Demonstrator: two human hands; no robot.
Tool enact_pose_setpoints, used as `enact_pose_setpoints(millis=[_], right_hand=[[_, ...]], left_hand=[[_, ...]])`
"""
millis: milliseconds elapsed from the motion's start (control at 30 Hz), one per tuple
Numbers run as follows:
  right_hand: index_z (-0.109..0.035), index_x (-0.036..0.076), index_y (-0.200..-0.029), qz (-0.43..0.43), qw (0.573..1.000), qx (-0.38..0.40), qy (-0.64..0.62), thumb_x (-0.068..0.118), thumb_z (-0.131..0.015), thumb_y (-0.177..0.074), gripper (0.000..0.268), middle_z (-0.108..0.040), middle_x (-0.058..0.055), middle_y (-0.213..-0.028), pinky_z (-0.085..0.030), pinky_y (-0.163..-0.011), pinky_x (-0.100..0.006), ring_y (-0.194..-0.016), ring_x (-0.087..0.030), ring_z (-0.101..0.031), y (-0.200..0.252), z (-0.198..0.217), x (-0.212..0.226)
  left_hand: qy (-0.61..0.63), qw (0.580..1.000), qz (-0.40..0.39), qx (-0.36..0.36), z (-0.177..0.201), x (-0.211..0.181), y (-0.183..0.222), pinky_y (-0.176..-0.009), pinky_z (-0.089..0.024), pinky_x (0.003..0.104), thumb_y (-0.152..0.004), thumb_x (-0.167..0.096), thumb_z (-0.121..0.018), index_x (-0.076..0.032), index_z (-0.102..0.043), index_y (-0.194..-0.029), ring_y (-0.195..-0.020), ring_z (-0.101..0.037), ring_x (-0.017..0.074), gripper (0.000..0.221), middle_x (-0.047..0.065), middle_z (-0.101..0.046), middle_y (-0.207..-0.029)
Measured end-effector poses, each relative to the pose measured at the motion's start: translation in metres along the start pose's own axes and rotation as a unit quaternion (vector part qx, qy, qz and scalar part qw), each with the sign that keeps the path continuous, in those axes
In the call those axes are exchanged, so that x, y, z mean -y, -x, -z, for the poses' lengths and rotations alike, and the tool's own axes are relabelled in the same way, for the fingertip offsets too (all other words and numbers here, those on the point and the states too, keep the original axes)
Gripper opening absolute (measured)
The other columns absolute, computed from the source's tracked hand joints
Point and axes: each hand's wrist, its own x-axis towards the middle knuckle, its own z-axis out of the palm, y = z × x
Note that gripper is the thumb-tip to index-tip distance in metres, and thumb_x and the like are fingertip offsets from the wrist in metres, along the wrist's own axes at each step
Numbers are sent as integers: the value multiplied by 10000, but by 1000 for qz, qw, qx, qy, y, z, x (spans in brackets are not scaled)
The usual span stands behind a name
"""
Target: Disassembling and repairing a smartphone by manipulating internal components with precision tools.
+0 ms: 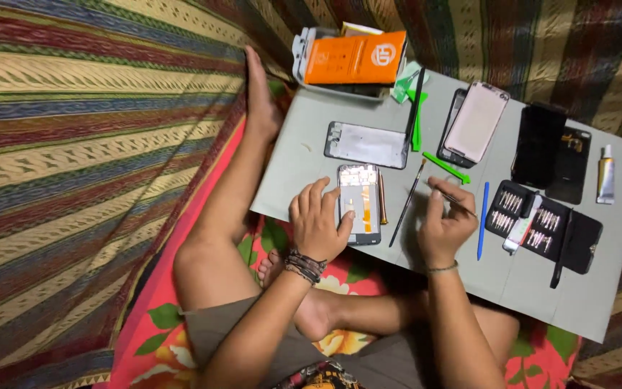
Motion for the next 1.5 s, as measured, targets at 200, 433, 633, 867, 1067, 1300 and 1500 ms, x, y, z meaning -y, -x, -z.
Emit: enact_pose_setpoints(millis=[200,433,633,867,1067,1300,1500], right_hand=[[-726,12,-1094,111,938,151,292,123,-714,-1013,138,-630,-154,-857,-524,-777,-455,-845,-365,-643,-7,39,-1],[-720,37,-1295,-67,872,234,425,266,-737,-961,405,-749,-145,-958,-560,-823,-473,-970,-333,-704,2,45,-2],[-740,72,-1230,-91,864,222,442,387,-738,-955,418,-733,-144,-987,-572,-808,-501,-992,-361,-709,5,38,-4],[-723,144,-1151,72,867,308,386,359,-781,-840,382,-698,-57,-889,-596,-766,-426,-925,-286,-715,17,-4,-13],[-721,93,-1090,36,857,321,401,184,-715,-854,252,-719,-82,-820,-614,-705,-416,-805,-293,-748,8,-17,-4],[-688,125,-1084,-24,857,349,378,167,-613,-896,207,-709,-113,-859,-604,-733,-494,-843,-372,-750,-2,-22,-5],[-756,62,-1139,-91,948,290,95,64,-576,-935,272,-663,-197,-928,-559,-749,-464,-873,-388,-673,-14,-4,30]], left_hand=[[-12,1000,0,12,-2,2,2,-1044,-311,510,-921,-391,-616,-80,-573,-1227,-1273,-441,338,438,151,-496,-1350],[-20,1000,-4,16,-2,2,6,-1052,-322,507,-941,-405,-613,-66,-581,-1238,-1282,-445,341,451,160,-500,-1352],[-20,999,-12,49,3,4,12,-1114,-286,507,-958,-515,-584,-54,-555,-1310,-1336,-411,339,581,179,-471,-1406],[-14,997,-22,75,11,0,13,-1178,-242,533,-884,-696,-592,-37,-490,-1428,-1387,-389,369,861,218,-439,-1472],[-14,996,-23,80,11,3,14,-1189,-224,537,-871,-729,-574,-33,-473,-1450,-1403,-378,376,911,228,-430,-1487],[-25,997,-39,58,8,5,16,-1179,-243,535,-866,-742,-565,-35,-480,-1445,-1395,-392,376,918,227,-443,-1475],[-11,999,-41,27,-3,11,20,-1187,-246,529,-773,-820,-592,-43,-491,-1445,-1396,-395,373,1031,218,-436,-1496]])
